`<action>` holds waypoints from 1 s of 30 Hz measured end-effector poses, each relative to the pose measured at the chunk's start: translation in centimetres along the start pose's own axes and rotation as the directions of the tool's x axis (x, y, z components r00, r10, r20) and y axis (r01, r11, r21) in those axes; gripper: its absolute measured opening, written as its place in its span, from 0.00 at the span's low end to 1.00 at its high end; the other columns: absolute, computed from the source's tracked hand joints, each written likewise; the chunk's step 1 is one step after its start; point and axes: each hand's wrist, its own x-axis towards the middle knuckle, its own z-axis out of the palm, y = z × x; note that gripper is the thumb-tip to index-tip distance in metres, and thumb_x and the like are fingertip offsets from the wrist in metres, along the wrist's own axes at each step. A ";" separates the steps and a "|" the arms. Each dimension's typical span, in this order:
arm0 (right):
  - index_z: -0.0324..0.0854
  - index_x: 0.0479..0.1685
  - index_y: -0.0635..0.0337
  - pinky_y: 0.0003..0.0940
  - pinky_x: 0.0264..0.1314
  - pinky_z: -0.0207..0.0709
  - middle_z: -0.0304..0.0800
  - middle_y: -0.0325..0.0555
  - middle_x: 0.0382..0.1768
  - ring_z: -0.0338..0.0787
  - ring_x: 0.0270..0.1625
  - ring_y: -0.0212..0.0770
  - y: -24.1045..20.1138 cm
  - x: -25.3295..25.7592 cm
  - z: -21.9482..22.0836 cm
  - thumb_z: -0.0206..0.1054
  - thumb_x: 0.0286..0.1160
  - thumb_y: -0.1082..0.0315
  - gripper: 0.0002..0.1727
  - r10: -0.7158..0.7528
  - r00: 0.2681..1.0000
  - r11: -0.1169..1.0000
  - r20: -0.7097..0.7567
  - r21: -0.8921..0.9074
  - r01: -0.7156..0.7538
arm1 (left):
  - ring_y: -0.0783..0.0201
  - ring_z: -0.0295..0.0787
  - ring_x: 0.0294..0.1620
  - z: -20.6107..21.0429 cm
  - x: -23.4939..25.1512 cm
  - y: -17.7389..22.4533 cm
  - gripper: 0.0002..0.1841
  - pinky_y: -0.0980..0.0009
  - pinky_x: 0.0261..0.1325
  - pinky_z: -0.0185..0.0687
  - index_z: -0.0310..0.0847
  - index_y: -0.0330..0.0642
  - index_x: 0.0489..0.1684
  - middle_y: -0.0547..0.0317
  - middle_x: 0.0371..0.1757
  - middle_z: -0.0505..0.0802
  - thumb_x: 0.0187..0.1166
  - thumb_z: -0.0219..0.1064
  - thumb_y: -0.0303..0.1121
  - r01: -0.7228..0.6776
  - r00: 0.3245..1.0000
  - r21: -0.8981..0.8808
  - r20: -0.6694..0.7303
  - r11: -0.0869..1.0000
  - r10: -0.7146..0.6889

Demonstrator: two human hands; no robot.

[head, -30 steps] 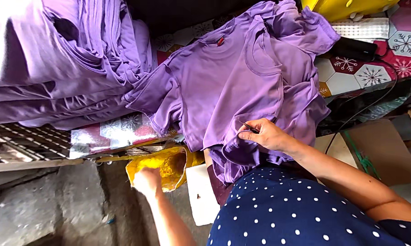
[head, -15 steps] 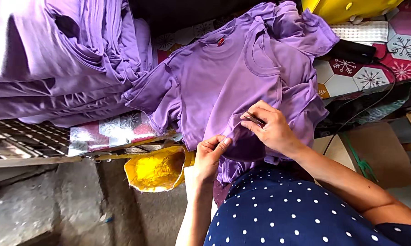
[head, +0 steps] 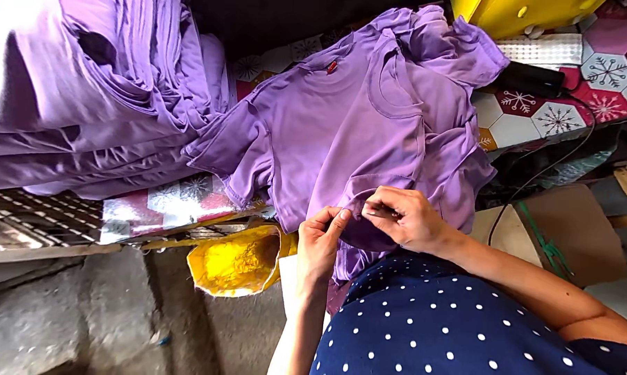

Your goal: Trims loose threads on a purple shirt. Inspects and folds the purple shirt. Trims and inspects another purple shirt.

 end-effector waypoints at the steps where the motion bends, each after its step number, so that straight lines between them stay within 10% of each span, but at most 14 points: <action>1: 0.88 0.36 0.63 0.24 0.29 0.76 0.86 0.41 0.27 0.82 0.27 0.29 0.5 0.1 -0.4 0.69 0.80 0.54 0.19 0.001 0.999 0.998 0.033 -0.061 0.001 | 0.77 0.86 0.30 -0.1 0.1 0.2 0.13 0.78 0.41 0.83 0.88 0.44 0.26 0.68 0.26 0.90 0.81 0.62 0.24 0.024 1.000 -0.014 -0.004 1.000 -0.024; 3: 0.87 0.36 0.61 0.30 0.21 0.69 0.83 0.40 0.23 0.79 0.22 0.32 1.3 0.1 -0.9 0.59 0.83 0.38 0.31 -0.032 0.996 0.978 0.089 -0.203 0.049 | 0.77 0.86 0.29 -0.1 0.2 0.5 0.14 0.78 0.39 0.83 0.88 0.44 0.24 0.67 0.25 0.90 0.82 0.60 0.23 0.056 0.998 -0.037 -0.010 0.998 -0.056; 20: 0.86 0.19 0.57 0.32 0.16 0.63 0.79 0.38 0.14 0.78 0.17 0.35 2.0 0.2 -0.8 0.64 0.81 0.47 0.26 -0.134 0.988 0.930 0.078 -0.335 0.152 | 0.76 0.87 0.29 0.0 0.5 0.6 0.14 0.78 0.40 0.84 0.90 0.42 0.25 0.65 0.25 0.92 0.81 0.61 0.22 0.065 0.998 -0.001 0.002 0.998 -0.065; 24: 0.88 0.27 0.60 0.33 0.20 0.72 0.85 0.41 0.21 0.82 0.21 0.34 2.4 0.1 -1.0 0.69 0.77 0.49 0.22 0.022 0.999 0.968 -0.045 -0.251 -0.033 | 0.76 0.87 0.30 -0.2 0.6 0.5 0.15 0.78 0.40 0.85 0.90 0.42 0.25 0.66 0.25 0.92 0.82 0.60 0.22 0.070 0.997 -0.039 -0.004 0.997 -0.071; 27: 0.87 0.53 0.61 0.42 0.33 0.80 0.86 0.46 0.38 0.85 0.33 0.41 3.0 0.2 -1.3 0.80 0.63 0.44 0.31 0.259 0.966 0.944 -0.018 -0.207 -0.257 | 0.76 0.88 0.32 -0.7 0.9 0.5 0.15 0.76 0.43 0.86 0.90 0.43 0.28 0.65 0.27 0.93 0.82 0.59 0.23 0.094 0.996 -0.100 0.009 0.991 -0.094; 30: 0.89 0.41 0.63 0.40 0.38 0.83 0.91 0.47 0.34 0.88 0.34 0.39 3.6 0.3 -1.3 0.77 0.68 0.66 0.10 0.352 0.936 0.931 -0.004 -0.104 -0.351 | 0.74 0.91 0.34 -1.7 1.3 0.4 0.07 0.75 0.45 0.89 0.91 0.42 0.31 0.64 0.30 0.94 0.71 0.68 0.20 0.101 0.992 -0.080 0.087 0.992 -0.094</action>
